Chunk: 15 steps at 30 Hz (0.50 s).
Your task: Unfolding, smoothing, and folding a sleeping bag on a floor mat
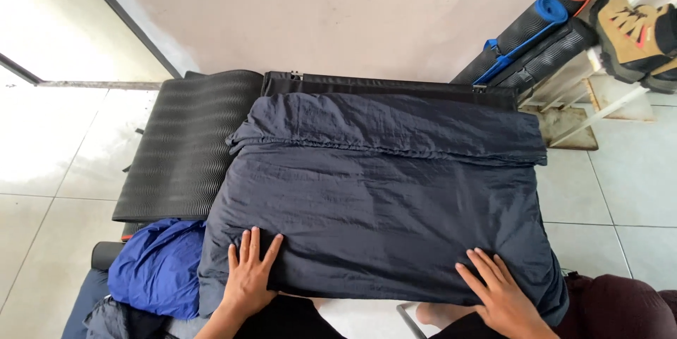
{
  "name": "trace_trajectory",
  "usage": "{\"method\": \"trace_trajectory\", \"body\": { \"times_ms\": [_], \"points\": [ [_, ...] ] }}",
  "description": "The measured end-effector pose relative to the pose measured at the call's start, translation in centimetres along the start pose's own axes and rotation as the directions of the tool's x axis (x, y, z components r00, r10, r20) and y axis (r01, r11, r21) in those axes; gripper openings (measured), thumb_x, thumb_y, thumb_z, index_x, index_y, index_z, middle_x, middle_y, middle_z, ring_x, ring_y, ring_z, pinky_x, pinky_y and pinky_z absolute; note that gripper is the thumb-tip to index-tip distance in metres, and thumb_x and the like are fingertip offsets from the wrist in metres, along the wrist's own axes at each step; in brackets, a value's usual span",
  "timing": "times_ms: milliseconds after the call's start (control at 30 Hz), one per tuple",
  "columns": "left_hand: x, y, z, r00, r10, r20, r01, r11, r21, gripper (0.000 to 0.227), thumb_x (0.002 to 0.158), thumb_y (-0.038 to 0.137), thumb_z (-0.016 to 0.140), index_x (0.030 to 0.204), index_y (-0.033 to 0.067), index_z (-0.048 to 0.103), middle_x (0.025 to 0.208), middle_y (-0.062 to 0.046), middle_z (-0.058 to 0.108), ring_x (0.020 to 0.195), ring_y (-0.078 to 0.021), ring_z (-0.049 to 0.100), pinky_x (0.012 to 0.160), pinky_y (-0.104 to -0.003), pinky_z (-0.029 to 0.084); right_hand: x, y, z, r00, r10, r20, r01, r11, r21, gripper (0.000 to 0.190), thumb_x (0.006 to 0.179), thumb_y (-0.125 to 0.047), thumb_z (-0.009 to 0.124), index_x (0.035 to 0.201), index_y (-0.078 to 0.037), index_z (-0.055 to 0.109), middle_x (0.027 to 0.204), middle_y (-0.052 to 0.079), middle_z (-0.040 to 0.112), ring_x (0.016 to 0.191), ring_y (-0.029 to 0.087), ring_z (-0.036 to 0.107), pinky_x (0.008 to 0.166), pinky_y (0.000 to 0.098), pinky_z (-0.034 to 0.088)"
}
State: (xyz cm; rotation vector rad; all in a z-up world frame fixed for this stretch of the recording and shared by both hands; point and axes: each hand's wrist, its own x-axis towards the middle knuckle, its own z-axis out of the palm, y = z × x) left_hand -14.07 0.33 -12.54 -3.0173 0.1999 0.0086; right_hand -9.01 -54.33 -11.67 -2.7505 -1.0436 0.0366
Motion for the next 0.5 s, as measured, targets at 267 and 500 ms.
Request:
{"method": "trace_trajectory", "body": {
  "times_ms": [267,500],
  "points": [
    [-0.3,-2.5,-1.5,0.984,0.113,-0.139,-0.139,0.971,-0.193,0.084,0.056,0.016,0.069,0.137,0.025,0.05,0.154,-0.013,0.029,0.142,-0.0329,0.029,0.111,-0.046,0.027,-2.3,1.6,-0.1,0.996,0.061,-0.067,-0.062,0.998,-0.013,0.04,0.077,-0.019,0.061,0.116,-0.011,0.063,0.14,0.002,0.051,0.137,0.022,0.041,0.109,0.0386,0.035],
    [-1.4,-2.5,-4.5,0.987,0.034,-0.155,-0.092,0.917,-0.387,0.052,0.06,0.0,0.056,0.109,0.0116,0.067,0.134,0.0,0.06,0.131,-0.0213,0.049,0.107,-0.037,0.037,-3.4,3.1,0.7,0.924,0.351,-0.15,-0.382,0.868,-0.319,0.036,0.072,-0.016,0.061,0.107,-0.023,0.061,0.119,-0.008,0.058,0.11,0.016,0.058,0.097,0.0338,0.046]
  ]
}}
